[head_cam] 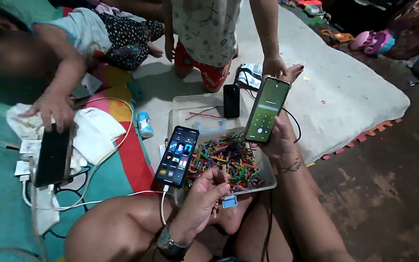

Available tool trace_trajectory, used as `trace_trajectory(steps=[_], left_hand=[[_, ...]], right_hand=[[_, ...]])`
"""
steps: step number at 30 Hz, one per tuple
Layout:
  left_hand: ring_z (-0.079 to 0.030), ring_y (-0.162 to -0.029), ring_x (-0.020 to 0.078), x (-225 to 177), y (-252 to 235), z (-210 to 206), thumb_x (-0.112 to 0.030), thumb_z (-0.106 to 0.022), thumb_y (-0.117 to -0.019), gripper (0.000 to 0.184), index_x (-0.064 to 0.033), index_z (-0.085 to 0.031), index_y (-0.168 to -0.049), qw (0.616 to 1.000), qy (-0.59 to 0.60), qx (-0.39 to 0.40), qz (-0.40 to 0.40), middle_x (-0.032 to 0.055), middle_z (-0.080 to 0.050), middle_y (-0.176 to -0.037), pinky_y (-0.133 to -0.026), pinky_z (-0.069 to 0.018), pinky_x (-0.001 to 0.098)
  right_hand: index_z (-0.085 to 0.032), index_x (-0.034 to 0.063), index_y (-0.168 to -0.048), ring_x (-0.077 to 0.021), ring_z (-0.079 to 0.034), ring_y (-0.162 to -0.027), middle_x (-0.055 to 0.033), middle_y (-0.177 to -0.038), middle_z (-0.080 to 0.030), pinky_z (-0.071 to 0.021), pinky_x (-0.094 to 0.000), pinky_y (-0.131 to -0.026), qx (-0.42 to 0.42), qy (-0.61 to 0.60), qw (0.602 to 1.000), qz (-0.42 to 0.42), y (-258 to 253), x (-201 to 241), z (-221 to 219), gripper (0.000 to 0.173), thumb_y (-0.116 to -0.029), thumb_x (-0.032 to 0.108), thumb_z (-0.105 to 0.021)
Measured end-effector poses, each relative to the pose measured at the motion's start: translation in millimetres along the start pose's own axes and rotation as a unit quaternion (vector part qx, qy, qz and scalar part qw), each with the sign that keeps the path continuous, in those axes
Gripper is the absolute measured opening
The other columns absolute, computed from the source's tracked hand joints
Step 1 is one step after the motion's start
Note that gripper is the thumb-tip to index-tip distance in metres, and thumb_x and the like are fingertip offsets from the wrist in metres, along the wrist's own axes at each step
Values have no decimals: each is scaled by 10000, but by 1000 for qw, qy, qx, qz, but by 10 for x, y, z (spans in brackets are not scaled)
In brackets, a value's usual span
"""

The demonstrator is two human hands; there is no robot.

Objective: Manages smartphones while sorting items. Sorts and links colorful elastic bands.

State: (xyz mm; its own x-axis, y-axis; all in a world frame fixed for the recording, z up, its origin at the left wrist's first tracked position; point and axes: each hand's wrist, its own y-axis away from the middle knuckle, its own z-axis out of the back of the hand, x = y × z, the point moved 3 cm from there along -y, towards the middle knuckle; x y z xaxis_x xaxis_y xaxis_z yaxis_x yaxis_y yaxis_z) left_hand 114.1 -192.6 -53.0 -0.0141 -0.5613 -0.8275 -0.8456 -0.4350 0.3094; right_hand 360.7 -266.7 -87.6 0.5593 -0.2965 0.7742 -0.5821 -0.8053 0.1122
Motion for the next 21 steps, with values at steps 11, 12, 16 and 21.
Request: trace_trajectory(steps=[11,12,16,21], left_hand=[[-665,-796,41,11,-1,6,30,-627,-925,166,-105,-632,-1022,1000,-20,4,-15,-15,-684,-988,-717,-576,190],[-667,-799,46,17,1,8,35,-627,-922,167,-97,-635,-1023,1000,-18,4,-17,-10,-684,-989,-720,-579,196],[-667,-803,43,21,8,-2,43,-622,-919,170,-90,-625,-1026,1000,-23,4,-16,-10,-680,-987,-720,-580,194],[-663,-812,34,22,13,-4,29,-621,-927,163,-98,-616,-1029,999,-42,8,-23,-20,-673,-988,-717,-575,184]], right_hand=[[-573,167,-1264,-151,-726,-859,-39,-983,-726,-631,-368,-758,-64,1,994,86,-20,36,-43,530,-823,371,-784],[-540,148,-1289,-151,-724,-860,-43,-988,-719,-631,-367,-761,-95,18,992,85,-8,40,-64,507,-849,286,-750],[-509,106,-1300,-143,-724,-824,-47,-966,-714,-634,-349,-728,-153,34,984,84,7,52,-81,423,-903,84,-652],[-477,145,-1318,-159,-728,-869,-49,-1011,-716,-633,-360,-756,-102,11,993,61,25,41,-62,531,-838,134,-704]])
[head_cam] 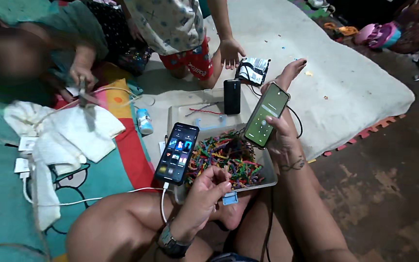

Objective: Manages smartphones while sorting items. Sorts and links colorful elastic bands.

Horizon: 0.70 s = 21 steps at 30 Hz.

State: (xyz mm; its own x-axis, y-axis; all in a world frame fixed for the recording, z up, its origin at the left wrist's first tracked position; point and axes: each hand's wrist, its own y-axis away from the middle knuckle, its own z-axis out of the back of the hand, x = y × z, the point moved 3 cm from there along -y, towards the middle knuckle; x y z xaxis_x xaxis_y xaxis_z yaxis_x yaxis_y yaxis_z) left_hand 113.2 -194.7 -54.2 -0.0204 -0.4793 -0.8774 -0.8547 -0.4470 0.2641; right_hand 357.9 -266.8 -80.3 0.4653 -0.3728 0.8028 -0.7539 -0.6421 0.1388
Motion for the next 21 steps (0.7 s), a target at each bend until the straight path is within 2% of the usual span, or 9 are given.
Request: trace_trajectory(steps=[4,8,12,17,19,21], left_hand=[[-663,-810,36,-6,3,4,25,-619,-927,158,-95,-618,-1030,1000,-3,0,0,-22,-671,-981,-713,-575,185],[-659,-789,29,-4,-1,4,23,-614,-934,154,-99,-612,-1027,1000,-4,-1,2,-20,-672,-979,-682,-568,173],[-658,-797,32,13,-5,12,23,-618,-931,154,-96,-614,-1029,1000,-3,0,2,-18,-669,-984,-699,-570,177],[-659,-808,38,14,2,-3,33,-609,-931,164,-96,-611,-1033,1000,3,-3,8,-22,-663,-970,-719,-575,190],[-660,-806,39,8,2,-13,36,-605,-932,168,-95,-608,-1036,1000,4,-4,13,-22,-662,-969,-708,-575,187],[-662,-812,44,14,1,-9,37,-611,-931,165,-90,-608,-1038,1000,7,-3,14,-15,-663,-975,-712,-579,193]], right_hand=[[-488,168,-1303,-182,-734,-898,-65,-1044,-721,-635,-385,-771,54,-36,998,-14,-26,-38,37,566,-798,86,-730],[-478,203,-1326,-177,-731,-916,-50,-1076,-715,-634,-379,-763,59,-39,997,-18,-28,-40,38,623,-778,45,-727],[-443,198,-1360,-176,-727,-928,-44,-1095,-706,-631,-382,-775,53,-14,998,-12,-25,-36,24,631,-799,-4,-648],[-378,176,-1411,-195,-725,-926,-64,-1117,-690,-631,-385,-778,28,8,1000,-3,3,-25,-28,704,-819,-153,-571],[-372,181,-1417,-196,-724,-924,-65,-1119,-687,-630,-387,-772,28,11,1000,-7,-2,-15,-23,690,-833,-136,-558],[-420,189,-1390,-180,-727,-904,-57,-1084,-704,-632,-380,-751,23,8,1000,-12,-14,-19,-5,580,-862,15,-586]])
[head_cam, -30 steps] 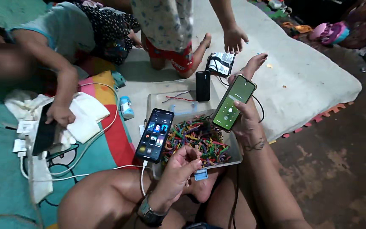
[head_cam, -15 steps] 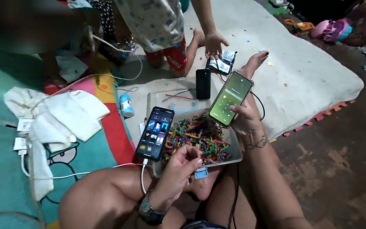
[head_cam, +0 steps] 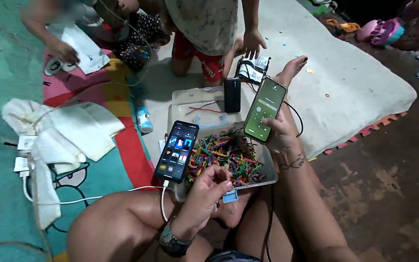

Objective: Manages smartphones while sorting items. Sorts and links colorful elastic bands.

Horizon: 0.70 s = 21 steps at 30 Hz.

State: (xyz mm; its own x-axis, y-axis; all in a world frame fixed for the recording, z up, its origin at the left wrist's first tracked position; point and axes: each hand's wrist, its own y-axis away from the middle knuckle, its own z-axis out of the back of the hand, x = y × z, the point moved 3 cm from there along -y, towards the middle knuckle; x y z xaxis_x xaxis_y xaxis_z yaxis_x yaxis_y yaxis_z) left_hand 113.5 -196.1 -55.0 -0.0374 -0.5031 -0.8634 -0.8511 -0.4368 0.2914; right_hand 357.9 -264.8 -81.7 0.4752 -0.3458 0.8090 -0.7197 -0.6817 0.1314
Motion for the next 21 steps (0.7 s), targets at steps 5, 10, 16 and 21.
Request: trace_trajectory(steps=[5,10,16,21], left_hand=[[-661,-827,48,2,-4,8,27,-611,-935,161,-94,-607,-1041,1000,3,4,0,-19,-661,-978,-759,-580,208],[-643,-782,44,11,-3,3,9,-593,-949,147,-92,-606,-1055,1000,-14,3,5,-25,-659,-983,-716,-564,203],[-612,-742,0,-37,15,-33,10,-573,-959,144,-97,-583,-1055,999,-42,27,-11,-59,-648,-954,-651,-522,160],[-615,-740,0,-119,56,-45,33,-566,-954,155,-108,-576,-1015,997,-34,46,-51,-71,-631,-892,-667,-530,167]], right_hand=[[-442,138,-1388,-198,-727,-873,-97,-1043,-703,-634,-389,-735,-57,-3,998,-25,-15,-2,-6,429,-969,145,-532],[-447,108,-1373,-174,-729,-819,-75,-986,-709,-642,-374,-714,-43,44,998,1,-21,10,-19,527,-888,197,-631],[-436,84,-1332,-94,-719,-742,4,-902,-696,-641,-309,-646,-72,71,995,10,36,21,-105,449,-910,176,-556],[-651,166,-1262,-232,-721,-1025,-94,-1129,-728,-618,-445,-850,155,-172,972,-43,-63,-56,-5,572,-806,489,-776]])
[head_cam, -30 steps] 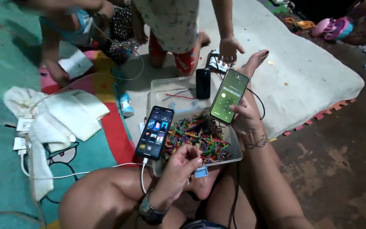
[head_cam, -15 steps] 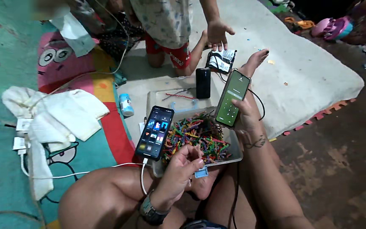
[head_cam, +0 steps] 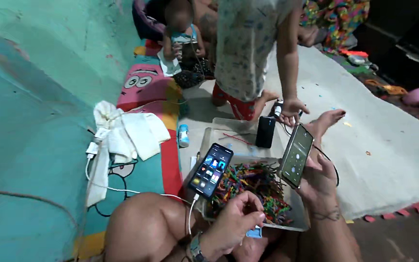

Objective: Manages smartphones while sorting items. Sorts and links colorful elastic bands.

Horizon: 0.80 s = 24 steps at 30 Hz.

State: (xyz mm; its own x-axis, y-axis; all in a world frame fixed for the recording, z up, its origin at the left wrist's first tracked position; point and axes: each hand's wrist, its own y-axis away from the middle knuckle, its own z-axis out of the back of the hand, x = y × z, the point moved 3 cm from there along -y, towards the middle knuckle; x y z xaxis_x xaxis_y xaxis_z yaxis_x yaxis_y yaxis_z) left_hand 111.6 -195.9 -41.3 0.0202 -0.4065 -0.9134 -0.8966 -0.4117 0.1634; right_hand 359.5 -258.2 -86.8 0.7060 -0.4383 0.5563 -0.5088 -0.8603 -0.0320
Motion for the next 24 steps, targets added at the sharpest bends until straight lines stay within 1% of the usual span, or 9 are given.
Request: trace_trajectory(steps=[3,6,9,11,12,15,19,21,24], left_hand=[[-616,-765,-1,-97,31,14,37,-581,-948,148,-91,-571,-1023,999,-23,21,-28,-70,-615,-908,-707,-542,178],[-614,-807,-6,-208,79,37,45,-609,-935,133,-45,-579,-1028,995,-59,22,-76,-56,-615,-919,-749,-541,185],[-627,-833,-4,-318,125,104,50,-637,-919,116,-20,-600,-1003,986,-72,2,-150,-35,-632,-913,-784,-552,191],[-617,-829,-10,-393,145,174,49,-657,-913,110,-18,-612,-989,977,-67,-4,-202,-34,-637,-903,-776,-540,175],[-617,-834,-12,-429,157,216,42,-664,-914,102,-17,-618,-983,973,-66,-9,-222,-32,-641,-907,-775,-539,170],[-630,-867,-3,-505,177,367,-19,-683,-933,81,-20,-631,-996,963,-83,-30,-254,-19,-655,-930,-793,-548,178],[-643,-785,27,-489,140,558,-27,-685,-934,88,-23,-623,-996,967,-62,-70,-236,-1,-644,-921,-712,-580,208],[-637,-802,22,-493,142,620,-24,-683,-934,83,-18,-622,-990,968,-50,-83,-233,-3,-646,-925,-730,-570,202],[-635,-858,11,-537,162,649,-23,-690,-929,84,-7,-624,-978,962,-55,-86,-253,-1,-652,-928,-773,-551,180]], right_hand=[[-660,161,-1278,-274,-721,-1058,-129,-1171,-722,-615,-476,-872,33,-38,997,-62,-49,-69,-187,599,-774,451,-804],[-617,140,-1281,-259,-721,-1051,-127,-1160,-719,-616,-459,-862,48,-40,990,-123,-169,-178,-472,526,-849,413,-742],[-596,135,-1237,-250,-733,-980,-121,-1094,-728,-634,-443,-776,-1,18,984,-178,-481,-323,-810,400,-992,440,-517],[-586,132,-1211,-216,-734,-886,-97,-1012,-731,-631,-398,-705,-66,119,966,-222,-785,-468,-1030,489,-1077,479,-270],[-589,141,-1214,-191,-726,-854,-78,-983,-727,-622,-372,-688,-80,180,949,-245,-957,-569,-1101,513,-1085,494,-240],[-580,142,-1288,-179,-695,-861,-69,-1015,-696,-600,-362,-714,-70,370,883,-280,-1459,-904,-1200,524,-1068,554,-343],[-530,40,-1409,-281,-659,-1013,-191,-1222,-641,-559,-452,-849,-43,589,755,-285,-1981,-1297,-1366,672,-1044,595,-430],[-544,29,-1394,-272,-657,-1055,-177,-1239,-648,-552,-462,-892,-55,564,776,-275,-2225,-1496,-1380,622,-1055,543,-452],[-441,63,-1470,-214,-631,-1113,-134,-1328,-599,-541,-372,-924,-84,421,878,-213,-2390,-1680,-1300,557,-1097,467,-358]])
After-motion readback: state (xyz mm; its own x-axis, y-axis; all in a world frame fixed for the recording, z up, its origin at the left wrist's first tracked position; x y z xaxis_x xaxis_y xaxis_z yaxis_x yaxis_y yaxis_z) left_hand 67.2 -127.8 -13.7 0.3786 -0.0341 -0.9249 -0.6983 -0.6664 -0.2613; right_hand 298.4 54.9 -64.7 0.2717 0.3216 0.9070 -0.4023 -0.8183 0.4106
